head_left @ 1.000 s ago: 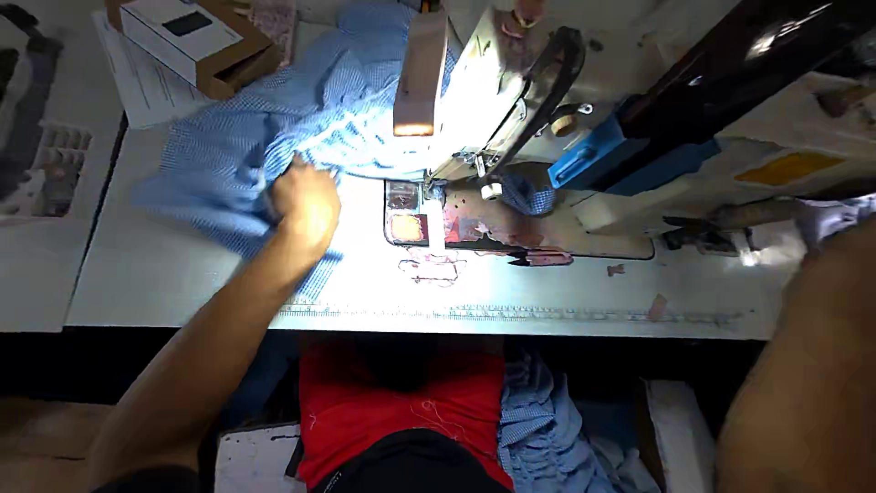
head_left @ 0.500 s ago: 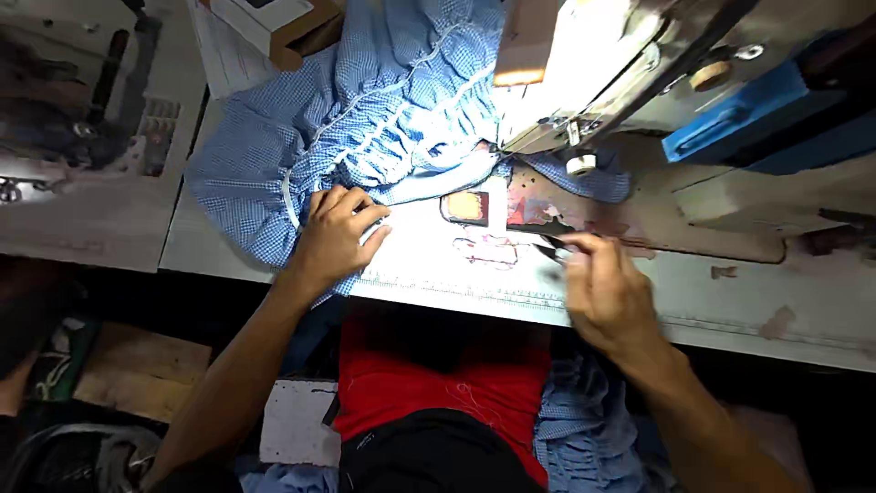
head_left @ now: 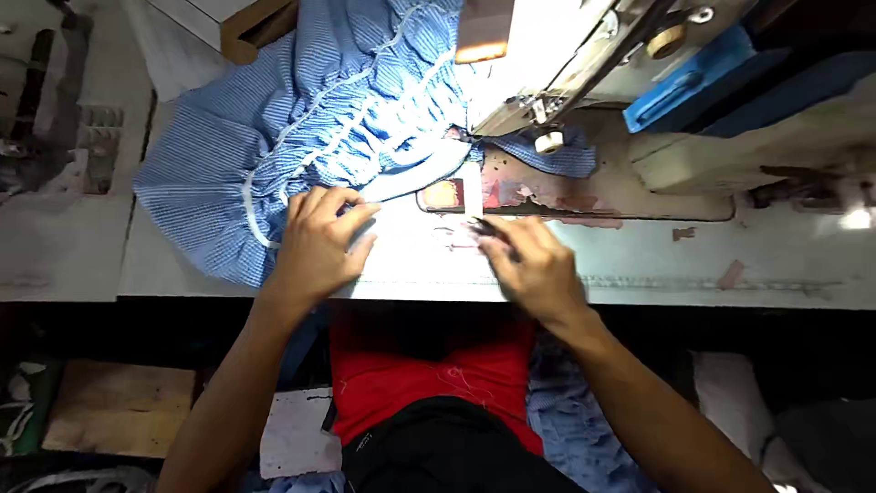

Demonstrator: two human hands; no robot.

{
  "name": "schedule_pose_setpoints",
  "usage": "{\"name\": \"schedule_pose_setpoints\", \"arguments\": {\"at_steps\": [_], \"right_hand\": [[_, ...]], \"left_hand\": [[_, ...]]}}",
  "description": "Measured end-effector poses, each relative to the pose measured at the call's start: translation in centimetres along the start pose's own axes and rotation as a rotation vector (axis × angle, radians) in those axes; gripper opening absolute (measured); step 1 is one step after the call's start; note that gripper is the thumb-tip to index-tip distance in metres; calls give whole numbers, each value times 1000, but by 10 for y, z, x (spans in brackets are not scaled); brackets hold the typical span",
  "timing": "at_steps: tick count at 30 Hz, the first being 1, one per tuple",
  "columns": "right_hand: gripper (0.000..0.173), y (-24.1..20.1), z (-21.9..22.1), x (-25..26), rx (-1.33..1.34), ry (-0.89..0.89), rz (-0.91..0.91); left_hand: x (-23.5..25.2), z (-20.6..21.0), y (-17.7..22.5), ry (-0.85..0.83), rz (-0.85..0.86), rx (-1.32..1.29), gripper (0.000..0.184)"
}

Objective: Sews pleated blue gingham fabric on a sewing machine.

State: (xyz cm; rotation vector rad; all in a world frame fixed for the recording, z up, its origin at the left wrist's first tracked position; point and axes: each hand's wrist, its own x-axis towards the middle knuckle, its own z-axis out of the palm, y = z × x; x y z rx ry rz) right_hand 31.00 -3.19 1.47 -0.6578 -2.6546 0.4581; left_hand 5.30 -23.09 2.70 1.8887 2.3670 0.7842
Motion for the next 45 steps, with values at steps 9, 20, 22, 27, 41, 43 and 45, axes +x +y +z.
{"name": "schedule_pose_setpoints", "arguments": {"at_steps": [9, 20, 22, 27, 41, 43, 45], "right_hand": [[43, 27, -9, 16, 60, -136, -143], [35, 39, -27, 20, -92, -70, -110], [36, 40, -23, 24, -162, -55, -162], [35, 37, -15, 26, -158, -8, -245], [41, 91, -47, -11, -138, 117, 230], [50, 81, -52, -10, -217, 90, 309], [52, 50, -49, -3, -207, 75, 219]], "left_hand": [[97, 85, 50, -155, 327, -96, 39], [39, 21, 42, -129, 232, -649, 17], [38, 13, 32, -1, 129, -277, 23], [21, 3, -11, 47, -85, 185, 37], [-25, -9, -22, -48, -163, 162, 40], [-42, -22, -5, -160, -114, 99, 44], [-56, -35, 13, -296, -47, -49, 43]]}}
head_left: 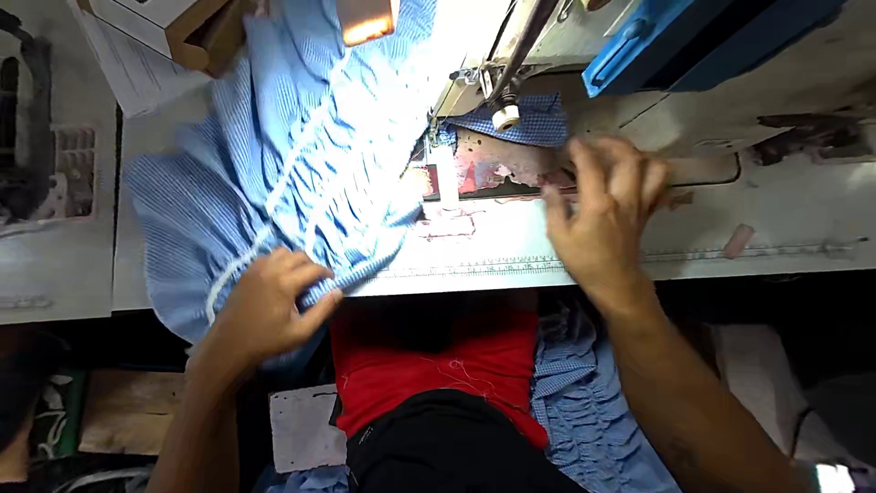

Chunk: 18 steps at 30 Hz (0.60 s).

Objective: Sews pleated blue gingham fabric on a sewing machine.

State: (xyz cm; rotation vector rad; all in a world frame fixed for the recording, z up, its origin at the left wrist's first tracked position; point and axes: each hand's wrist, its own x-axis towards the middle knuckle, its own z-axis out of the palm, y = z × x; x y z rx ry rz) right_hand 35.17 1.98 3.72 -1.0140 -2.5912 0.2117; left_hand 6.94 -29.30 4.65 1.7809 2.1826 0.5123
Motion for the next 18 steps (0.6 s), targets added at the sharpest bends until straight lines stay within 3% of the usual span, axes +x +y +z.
{"name": "schedule_pose_setpoints", "arguments": {"at_steps": [2, 3, 6, 7, 9, 11, 13, 15, 16, 17, 18], "right_hand": [[44, -40, 14, 4, 166, -23, -187], [43, -62, 24, 8, 254, -55, -284], [53, -128, 61, 13, 303, -181, -496], [44, -148, 70, 8, 339, -203, -560], [17, -177, 71, -15, 468, -296, -698], [13, -180, 43, -48, 510, -600, -835], [6, -160, 4, -81, 541, -995, -903], [17, -137, -22, -91, 547, -1409, -887], [25, -128, -30, -88, 585, -1486, -852], [29, -121, -34, -84, 660, -1385, -809], [32, -115, -35, -76, 691, -1174, -756]], "left_hand": [[-7, -6, 12, -114, 64, -159, 45], [-4, -10, 14, -89, 80, -217, 45], [30, -21, -5, 292, 17, -47, 34], [46, -22, -19, 359, -30, 26, 39], [62, -18, -46, 311, -111, 94, 60], [56, -10, -44, 245, -185, 204, 74], [42, -3, -30, 273, -158, 284, 69], [34, 11, -18, 291, -37, 325, 63], [32, 23, -11, 297, 15, 291, 61], [32, 36, -3, 314, 47, 213, 58], [35, 46, 6, 326, 57, 128, 57]]}}
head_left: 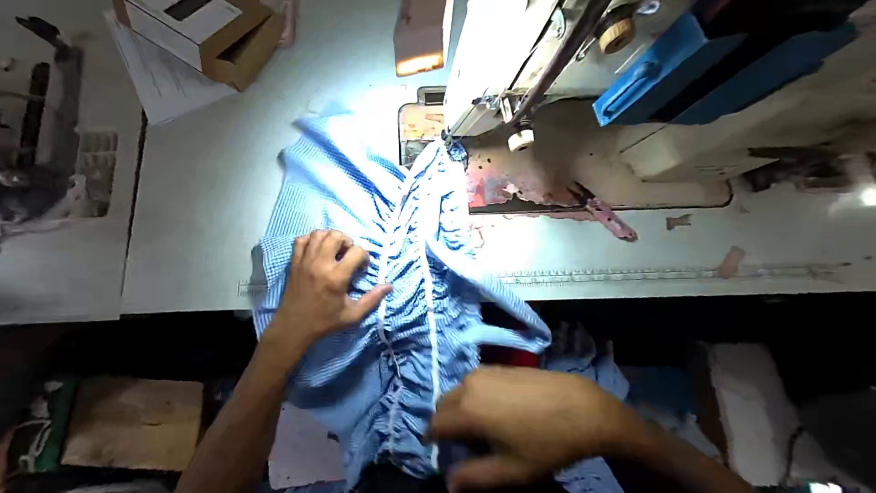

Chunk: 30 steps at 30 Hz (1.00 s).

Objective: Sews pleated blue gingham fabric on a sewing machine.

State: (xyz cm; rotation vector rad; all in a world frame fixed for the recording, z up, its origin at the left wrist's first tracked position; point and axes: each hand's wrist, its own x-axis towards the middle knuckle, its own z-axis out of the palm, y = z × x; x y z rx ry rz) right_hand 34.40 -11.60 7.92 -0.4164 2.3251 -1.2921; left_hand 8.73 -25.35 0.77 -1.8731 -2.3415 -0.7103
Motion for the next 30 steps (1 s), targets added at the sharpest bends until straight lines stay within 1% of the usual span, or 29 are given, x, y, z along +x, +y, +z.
{"name": "schedule_pose_setpoints", "arguments": {"at_steps": [1, 2, 3, 4, 5, 6, 7, 8, 9, 11, 12, 14, 15, 17, 18, 20, 21, 22, 23, 24, 26, 27, 28, 29, 30], "right_hand": [[32, 5, -11, 0, -97, 246, 46], [29, 12, -21, 4, -230, 515, 139], [29, 23, -33, 9, -373, 761, 264], [29, 35, -44, 15, -459, 941, 383], [33, 47, -52, 23, -488, 1052, 476], [40, 57, -57, 33, -499, 1082, 555], [49, 65, -58, 45, -514, 1054, 607], [53, 72, -58, 61, -552, 1022, 611], [52, 77, -55, 77, -596, 994, 577], [47, 82, -50, 105, -625, 920, 438], [45, 82, -51, 114, -632, 873, 370], [42, 82, -52, 123, -622, 834, 265], [40, 84, -52, 122, -606, 835, 221], [37, 87, -49, 114, -585, 870, 217], [37, 87, -49, 111, -589, 890, 239], [36, 87, -48, 111, -605, 900, 256], [33, 87, -46, 112, -608, 905, 254], [29, 86, -46, 113, -613, 911, 251], [28, 87, -49, 115, -618, 917, 251], [31, 88, -52, 116, -617, 917, 268], [40, 94, -63, 121, -622, 927, 335], [42, 98, -71, 125, -625, 934, 381], [43, 101, -80, 129, -624, 939, 428], [44, 104, -89, 133, -620, 941, 459], [45, 107, -96, 136, -623, 941, 477]], "left_hand": [[2, 5, 9, -7, -25, -65, 64], [7, 7, 14, -20, -48, -99, 75], [16, 8, 17, -37, -71, -101, 82], [26, 10, 17, -51, -96, -79, 78], [37, 13, 16, -60, -128, -58, 67], [48, 17, 13, -65, -167, -34, 56], [60, 22, 7, -81, -222, 14, 52], [70, 25, -3, -98, -297, 90, 50], [76, 26, -17, -107, -398, 168, 52], [72, 17, -44, -98, -613, 278, 63], [65, 10, -53, -88, -688, 319, 67], [41, -3, -55, -81, -749, 383, 72], [29, -7, -48, -78, -727, 393, 72], [22, -11, -30, -64, -603, 334, 67], [33, -9, -22, -21, -516, 282, 60], [75, 2, -12, 81, -307, 107, 49], [98, 11, -9, 65, -245, -16, 50], [120, 22, -8, -5, -231, -112, 54], [143, 34, -11, -70, -236, -156, 56], [162, 45, -16, -107, -232, -164, 50], [194, 60, -26, -109, -161, -199, 31], [209, 64, -31, -111, -135, -204, 28], [221, 67, -34, -100, -150, -193, 28], [231, 69, -38, -78, -215, -168, 29], [239, 71, -41, -48, -322, -122, 31]]}}
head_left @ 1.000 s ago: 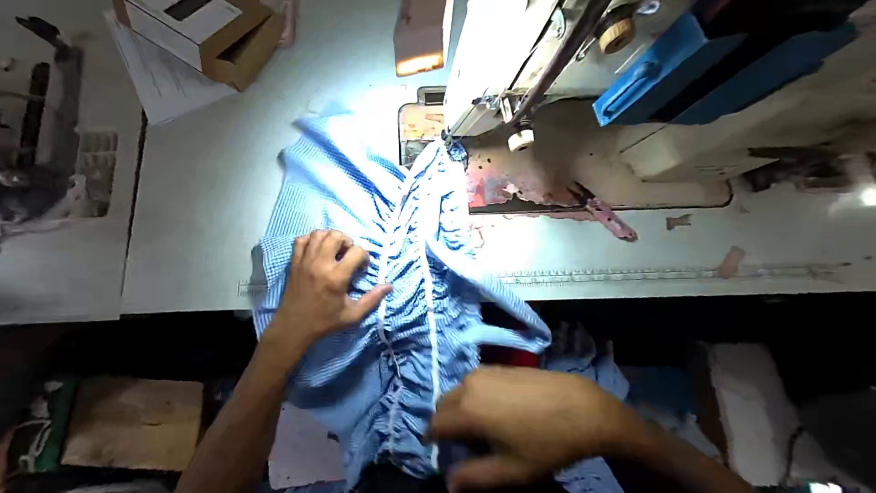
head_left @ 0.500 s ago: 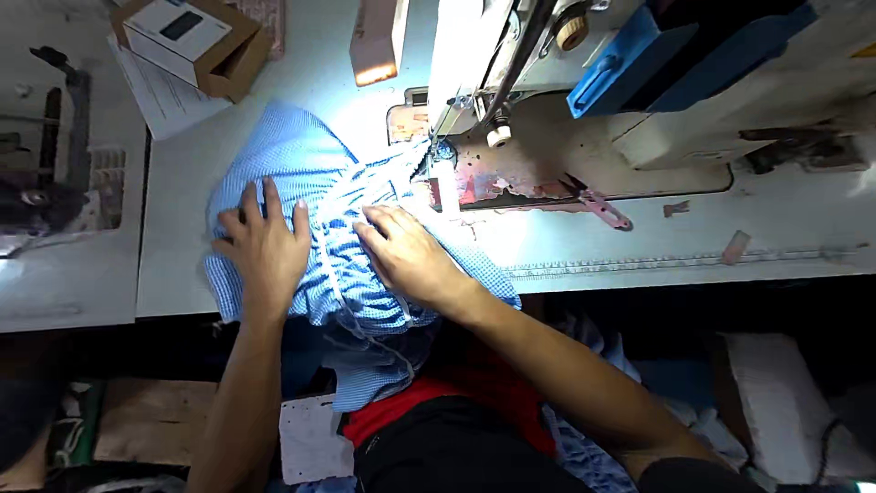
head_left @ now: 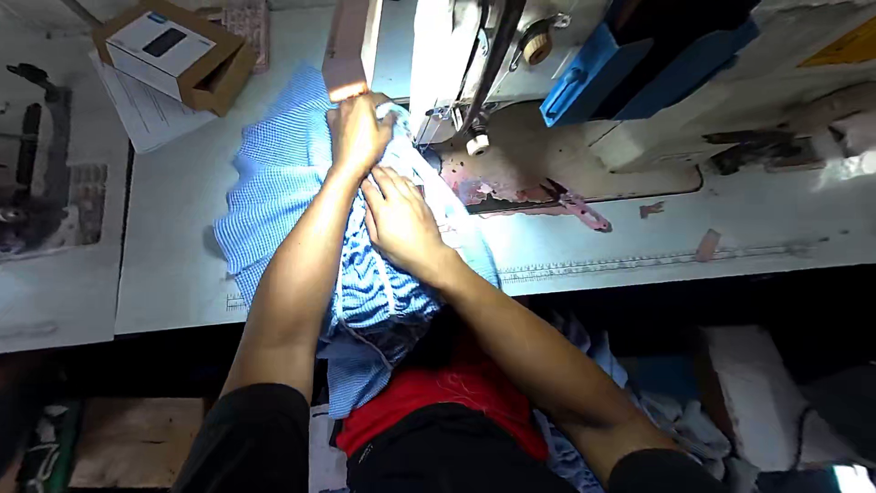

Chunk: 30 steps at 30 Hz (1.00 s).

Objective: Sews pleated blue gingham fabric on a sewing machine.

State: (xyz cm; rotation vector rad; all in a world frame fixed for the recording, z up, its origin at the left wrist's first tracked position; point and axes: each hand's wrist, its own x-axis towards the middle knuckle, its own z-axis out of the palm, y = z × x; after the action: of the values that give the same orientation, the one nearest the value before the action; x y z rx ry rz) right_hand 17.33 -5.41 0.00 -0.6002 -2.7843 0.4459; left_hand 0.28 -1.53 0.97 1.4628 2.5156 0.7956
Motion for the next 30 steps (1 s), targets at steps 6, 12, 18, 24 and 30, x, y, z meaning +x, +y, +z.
{"name": "schedule_pose_setpoints", "arguments": {"at_steps": [6, 12, 18, 24, 30], "right_hand": [[40, -30, -5, -49, 145, -48, -93], [24, -53, -45, -159, 462, -66, -190], [54, 111, -109, -128, -93, 98, 302], [33, 153, -103, -120, -300, 139, 276], [43, 82, -90, -67, 17, 58, 274]], "left_hand": [[-87, -39, -33, 73, -232, 18, 44], [-212, -41, -17, 21, 52, -95, 29], [-188, -41, -15, 227, -108, -170, 25], [-188, -39, -16, 255, -123, -192, 23], [-185, -41, -19, 292, -136, -219, 22]]}}
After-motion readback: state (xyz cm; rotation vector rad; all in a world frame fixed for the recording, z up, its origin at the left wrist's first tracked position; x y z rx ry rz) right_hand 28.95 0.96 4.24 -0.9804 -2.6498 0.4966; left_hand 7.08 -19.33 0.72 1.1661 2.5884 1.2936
